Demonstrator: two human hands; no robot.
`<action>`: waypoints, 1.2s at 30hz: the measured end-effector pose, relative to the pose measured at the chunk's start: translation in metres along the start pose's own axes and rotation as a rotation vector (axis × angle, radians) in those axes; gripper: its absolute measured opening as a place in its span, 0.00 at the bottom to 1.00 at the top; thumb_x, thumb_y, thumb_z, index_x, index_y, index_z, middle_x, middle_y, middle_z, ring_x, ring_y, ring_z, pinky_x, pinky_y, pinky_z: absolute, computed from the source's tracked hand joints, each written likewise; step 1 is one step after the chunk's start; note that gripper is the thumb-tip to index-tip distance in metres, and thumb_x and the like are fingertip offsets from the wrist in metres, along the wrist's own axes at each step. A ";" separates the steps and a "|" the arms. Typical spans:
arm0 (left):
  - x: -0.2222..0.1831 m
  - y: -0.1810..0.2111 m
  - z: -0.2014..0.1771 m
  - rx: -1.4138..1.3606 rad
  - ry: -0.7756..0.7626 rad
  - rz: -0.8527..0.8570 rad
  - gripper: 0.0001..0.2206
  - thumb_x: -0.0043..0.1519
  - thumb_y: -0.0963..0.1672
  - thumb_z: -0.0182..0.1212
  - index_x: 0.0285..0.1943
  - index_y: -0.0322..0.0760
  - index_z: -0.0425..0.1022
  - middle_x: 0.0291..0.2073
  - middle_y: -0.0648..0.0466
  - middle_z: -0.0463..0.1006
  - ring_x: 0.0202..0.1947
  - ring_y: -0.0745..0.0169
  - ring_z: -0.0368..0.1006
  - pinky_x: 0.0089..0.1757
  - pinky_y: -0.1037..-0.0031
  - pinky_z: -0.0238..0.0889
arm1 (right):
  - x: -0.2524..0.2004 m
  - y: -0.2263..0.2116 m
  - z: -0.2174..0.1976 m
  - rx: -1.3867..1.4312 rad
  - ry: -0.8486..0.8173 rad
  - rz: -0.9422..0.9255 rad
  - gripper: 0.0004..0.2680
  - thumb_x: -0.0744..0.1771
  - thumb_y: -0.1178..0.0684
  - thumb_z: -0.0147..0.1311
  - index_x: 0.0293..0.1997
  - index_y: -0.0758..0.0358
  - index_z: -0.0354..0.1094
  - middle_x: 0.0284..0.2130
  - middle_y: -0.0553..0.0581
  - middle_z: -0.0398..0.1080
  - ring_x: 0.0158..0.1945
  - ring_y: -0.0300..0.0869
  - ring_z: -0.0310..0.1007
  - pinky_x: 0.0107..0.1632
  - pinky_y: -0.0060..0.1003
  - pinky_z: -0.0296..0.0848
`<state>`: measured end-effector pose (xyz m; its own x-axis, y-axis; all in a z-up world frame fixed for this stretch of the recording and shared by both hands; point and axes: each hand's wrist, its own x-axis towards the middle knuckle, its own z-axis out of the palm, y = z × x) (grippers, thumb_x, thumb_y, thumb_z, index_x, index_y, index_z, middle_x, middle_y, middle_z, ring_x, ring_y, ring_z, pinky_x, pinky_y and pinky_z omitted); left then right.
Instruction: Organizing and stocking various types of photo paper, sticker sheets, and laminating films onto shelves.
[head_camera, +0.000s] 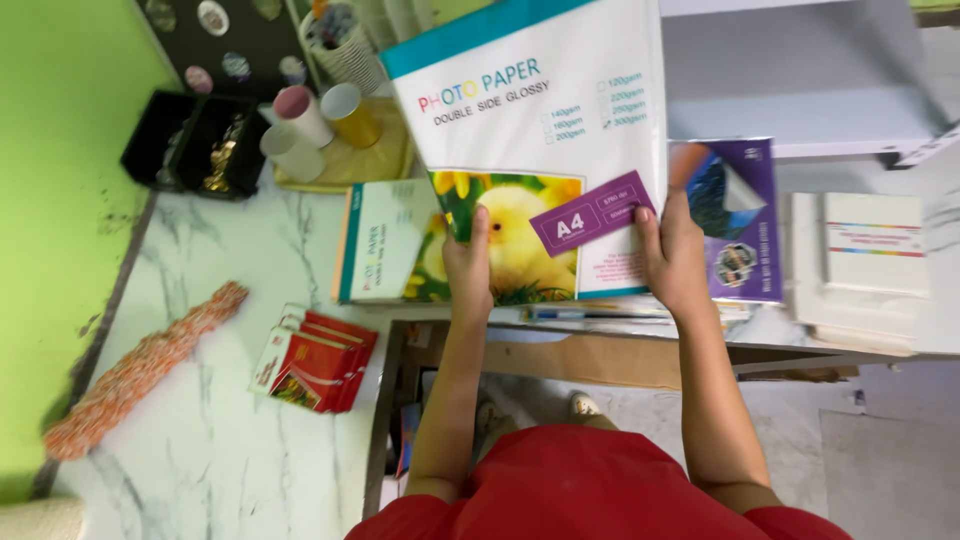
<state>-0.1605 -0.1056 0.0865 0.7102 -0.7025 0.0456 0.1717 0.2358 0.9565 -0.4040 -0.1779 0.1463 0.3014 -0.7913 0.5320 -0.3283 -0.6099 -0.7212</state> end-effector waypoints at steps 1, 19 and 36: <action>0.000 -0.005 0.013 -0.007 -0.018 0.003 0.20 0.66 0.50 0.62 0.57 0.28 0.75 0.44 0.54 0.77 0.41 0.68 0.70 0.43 0.75 0.65 | -0.002 0.006 -0.010 -0.011 0.016 -0.002 0.10 0.75 0.52 0.45 0.58 0.71 0.60 0.39 0.74 0.73 0.40 0.60 0.75 0.44 0.46 0.72; 0.083 0.006 0.149 0.306 -0.500 -0.058 0.33 0.68 0.59 0.45 0.67 0.27 0.70 0.60 0.44 0.77 0.61 0.56 0.71 0.59 0.68 0.60 | 0.065 0.093 -0.101 0.033 0.166 0.319 0.15 0.75 0.46 0.46 0.41 0.71 0.64 0.29 0.62 0.69 0.34 0.38 0.63 0.38 0.38 0.67; 0.185 0.039 0.172 -0.293 -0.654 -0.361 0.24 0.67 0.52 0.54 0.62 0.29 0.74 0.52 0.44 0.81 0.49 0.53 0.80 0.50 0.63 0.74 | 0.134 0.000 -0.111 -0.727 0.205 -0.364 0.22 0.71 0.45 0.60 0.66 0.72 0.60 0.58 0.71 0.66 0.60 0.61 0.65 0.58 0.52 0.69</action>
<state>-0.1401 -0.3414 0.1817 0.0486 -0.9988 -0.0054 0.5515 0.0223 0.8339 -0.4626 -0.2889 0.2665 0.3542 -0.4892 0.7970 -0.7588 -0.6485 -0.0608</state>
